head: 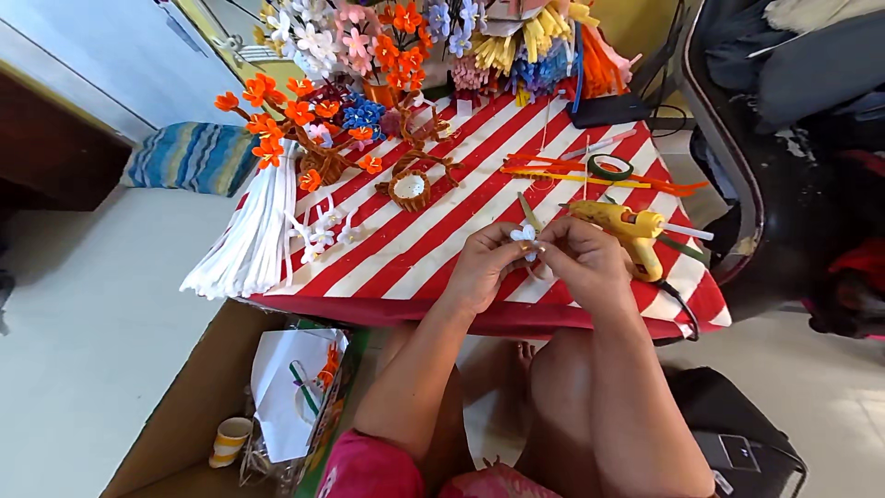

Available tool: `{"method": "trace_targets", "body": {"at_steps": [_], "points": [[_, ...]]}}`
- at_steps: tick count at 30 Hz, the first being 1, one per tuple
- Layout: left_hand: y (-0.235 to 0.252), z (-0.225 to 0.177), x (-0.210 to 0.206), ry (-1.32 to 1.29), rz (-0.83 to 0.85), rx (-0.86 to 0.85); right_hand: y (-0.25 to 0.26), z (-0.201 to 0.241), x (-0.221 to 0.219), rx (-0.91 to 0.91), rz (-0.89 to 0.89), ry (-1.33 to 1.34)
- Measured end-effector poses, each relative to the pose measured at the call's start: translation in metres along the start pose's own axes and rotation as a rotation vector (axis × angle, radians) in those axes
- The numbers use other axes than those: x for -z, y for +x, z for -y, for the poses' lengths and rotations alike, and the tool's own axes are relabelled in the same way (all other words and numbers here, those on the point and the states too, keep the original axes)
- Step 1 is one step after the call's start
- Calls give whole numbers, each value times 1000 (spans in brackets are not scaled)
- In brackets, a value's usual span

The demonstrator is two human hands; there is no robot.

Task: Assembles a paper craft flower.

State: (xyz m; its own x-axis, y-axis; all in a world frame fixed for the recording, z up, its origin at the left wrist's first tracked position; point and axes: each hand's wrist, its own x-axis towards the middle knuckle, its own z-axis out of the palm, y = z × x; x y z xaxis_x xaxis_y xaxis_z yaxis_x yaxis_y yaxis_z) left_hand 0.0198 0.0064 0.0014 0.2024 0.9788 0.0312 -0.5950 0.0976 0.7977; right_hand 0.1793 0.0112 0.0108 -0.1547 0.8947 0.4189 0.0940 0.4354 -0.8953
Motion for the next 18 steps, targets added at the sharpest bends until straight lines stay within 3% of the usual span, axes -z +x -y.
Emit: {"method": "trace_targets", "body": {"at_steps": [18], "points": [[1, 5, 0, 53, -1, -128, -1, 1, -20, -184, -135, 256]]}}
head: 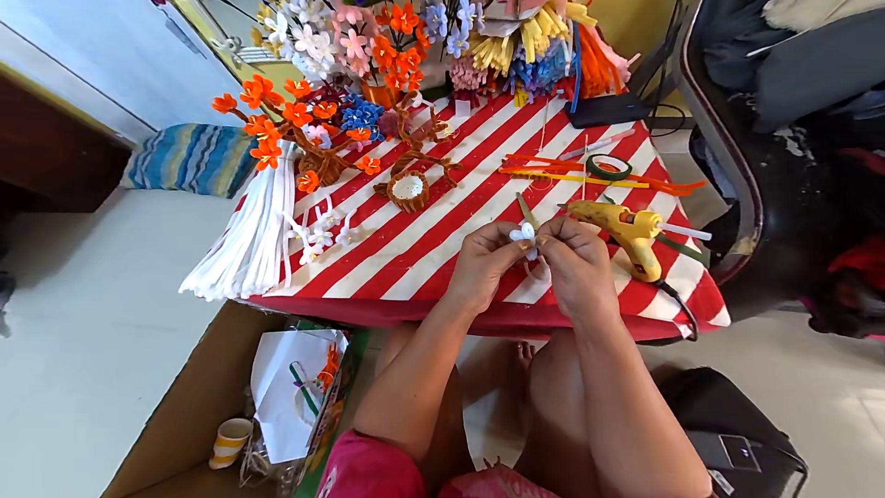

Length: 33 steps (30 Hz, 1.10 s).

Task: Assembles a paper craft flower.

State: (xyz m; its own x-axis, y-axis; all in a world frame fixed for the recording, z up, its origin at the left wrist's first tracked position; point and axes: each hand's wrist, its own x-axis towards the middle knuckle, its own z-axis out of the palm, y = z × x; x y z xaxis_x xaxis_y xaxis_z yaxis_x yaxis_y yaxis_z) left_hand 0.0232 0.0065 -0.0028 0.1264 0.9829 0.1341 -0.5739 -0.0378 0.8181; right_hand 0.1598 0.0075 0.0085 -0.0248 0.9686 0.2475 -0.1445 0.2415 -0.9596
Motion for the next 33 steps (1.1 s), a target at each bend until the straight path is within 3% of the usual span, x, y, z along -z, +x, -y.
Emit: {"method": "trace_targets", "body": {"at_steps": [7, 12, 15, 19, 24, 33], "points": [[-1, -4, 0, 50, -31, -10, 1, 0, 1, 15, 63, -5], [-1, -9, 0, 4, -82, 47, 8, -7, 19, 429, 243, -351], [0, -10, 1, -69, -64, 119, 11, -9, 17, 654, 182, -544], [0, -12, 2, -134, -47, 194, 12, -11, 20, 798, 123, -643], [-1, -13, 1, -169, -45, 208, 15, -10, 24, 878, 142, -633], [0, -12, 3, -197, -7, 241, 14, -6, 28, 858, 191, -609]]}}
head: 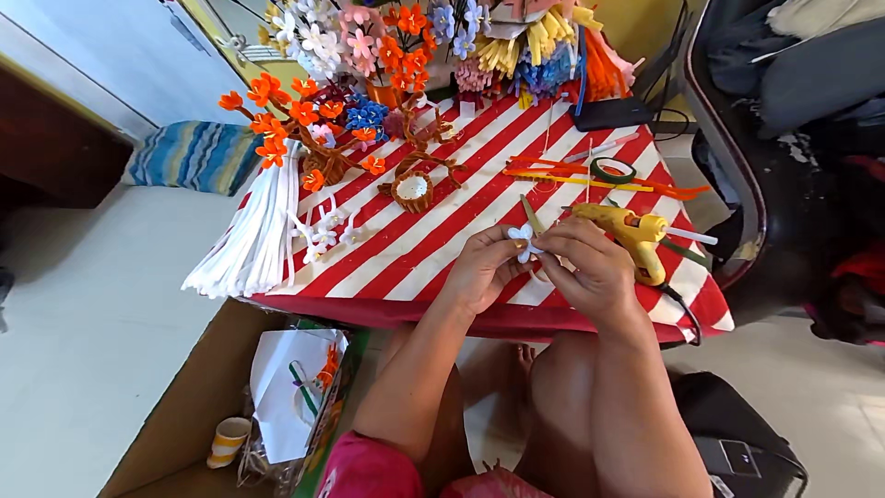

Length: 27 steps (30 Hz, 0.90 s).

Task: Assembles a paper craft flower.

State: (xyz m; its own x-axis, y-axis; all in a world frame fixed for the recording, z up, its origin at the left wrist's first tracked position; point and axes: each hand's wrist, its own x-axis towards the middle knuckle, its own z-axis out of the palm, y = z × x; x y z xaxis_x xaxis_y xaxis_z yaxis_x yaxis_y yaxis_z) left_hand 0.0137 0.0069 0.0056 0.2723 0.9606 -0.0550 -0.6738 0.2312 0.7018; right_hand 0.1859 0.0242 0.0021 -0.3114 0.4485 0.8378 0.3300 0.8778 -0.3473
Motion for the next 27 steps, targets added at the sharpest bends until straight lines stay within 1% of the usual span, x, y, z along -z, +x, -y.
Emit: {"method": "trace_targets", "body": {"at_steps": [2, 4, 7, 11, 16, 19, 22, 24, 27], "points": [[-3, -3, -9, 18, -35, 0, 0, 0, 1, -4, 1, -2], [-9, -11, -26, 53, -119, 9, 0, -1, 1, -2, 5, -1], [-10, -12, -29, 43, -152, 12, -1, -1, 2, -2, 13, 4], [0, 0, -4, -27, -61, 10, -1, -3, 2, 8, 0, -20], [0, 0, -1, -74, -35, 19, -1, -2, -3, 17, -35, -57], [0, 2, -1, -90, -11, -6, 0, -1, -5, 25, -53, -62], [-1, 5, -1, -45, 20, -105, 0, 2, -8, 10, -71, -78], [-1, 7, -2, 39, 40, -201, 0, 5, -9, -29, -65, -60], [-1, 9, 3, 239, 93, -365, 1, 11, -8, -178, -19, 67]]}}
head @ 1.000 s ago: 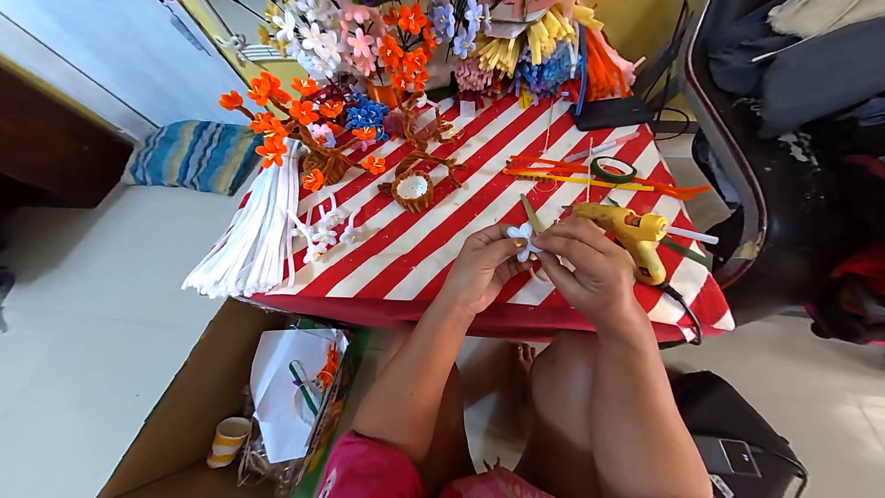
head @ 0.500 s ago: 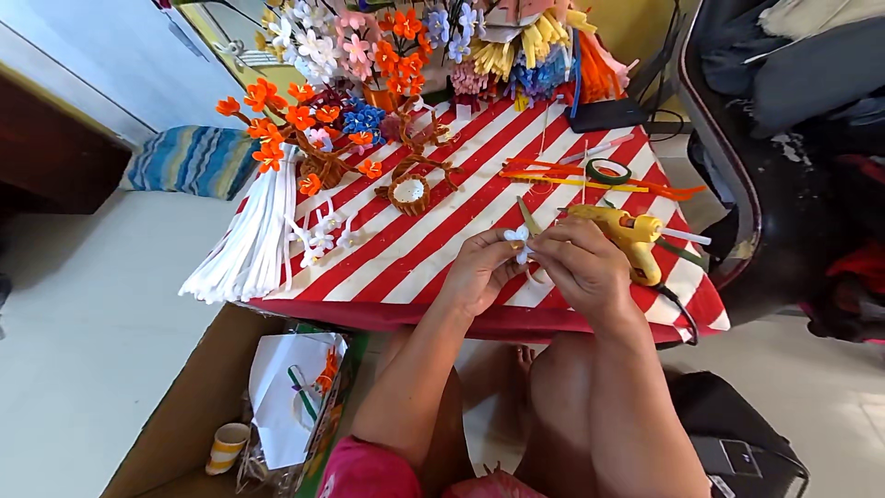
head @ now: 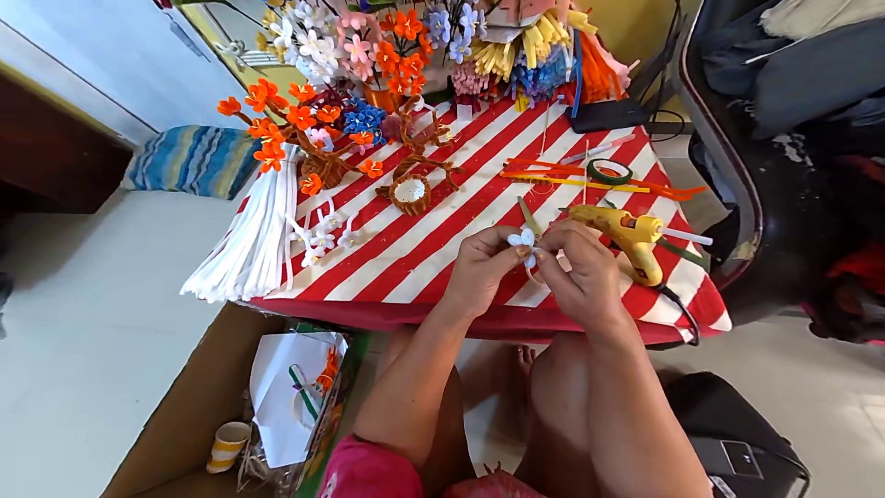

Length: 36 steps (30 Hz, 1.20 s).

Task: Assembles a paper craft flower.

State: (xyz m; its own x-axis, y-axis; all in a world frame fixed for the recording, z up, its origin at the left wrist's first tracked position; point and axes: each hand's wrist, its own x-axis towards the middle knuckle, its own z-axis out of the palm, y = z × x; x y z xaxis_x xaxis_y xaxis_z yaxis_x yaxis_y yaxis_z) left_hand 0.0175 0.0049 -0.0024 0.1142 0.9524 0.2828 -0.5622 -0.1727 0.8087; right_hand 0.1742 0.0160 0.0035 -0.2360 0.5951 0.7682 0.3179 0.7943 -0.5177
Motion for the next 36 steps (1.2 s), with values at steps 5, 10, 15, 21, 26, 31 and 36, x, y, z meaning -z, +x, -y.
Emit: {"method": "trace_targets", "body": {"at_steps": [5, 10, 15, 21, 26, 31, 36], "points": [[3, 2, 10, 368, 146, -242, 0, 11, 4, -450, 101, 373], [5, 8, 11, 467, 182, -322, 6, 15, 8, -743, 105, 640], [4, 3, 9, 271, 73, -161, 2, 5, 8, -596, 15, 544], [4, 3, 7, 22, 23, 6, -1, -4, 12, -134, 28, 245], [3, -1, 2, -137, -41, 193, 1, -5, 5, 107, -13, -19], [3, -3, 5, -210, -24, 261, 0, -8, 8, 190, -16, -84], [3, 2, 4, -110, 19, 103, 0, -5, 6, 124, -31, -11]]}}
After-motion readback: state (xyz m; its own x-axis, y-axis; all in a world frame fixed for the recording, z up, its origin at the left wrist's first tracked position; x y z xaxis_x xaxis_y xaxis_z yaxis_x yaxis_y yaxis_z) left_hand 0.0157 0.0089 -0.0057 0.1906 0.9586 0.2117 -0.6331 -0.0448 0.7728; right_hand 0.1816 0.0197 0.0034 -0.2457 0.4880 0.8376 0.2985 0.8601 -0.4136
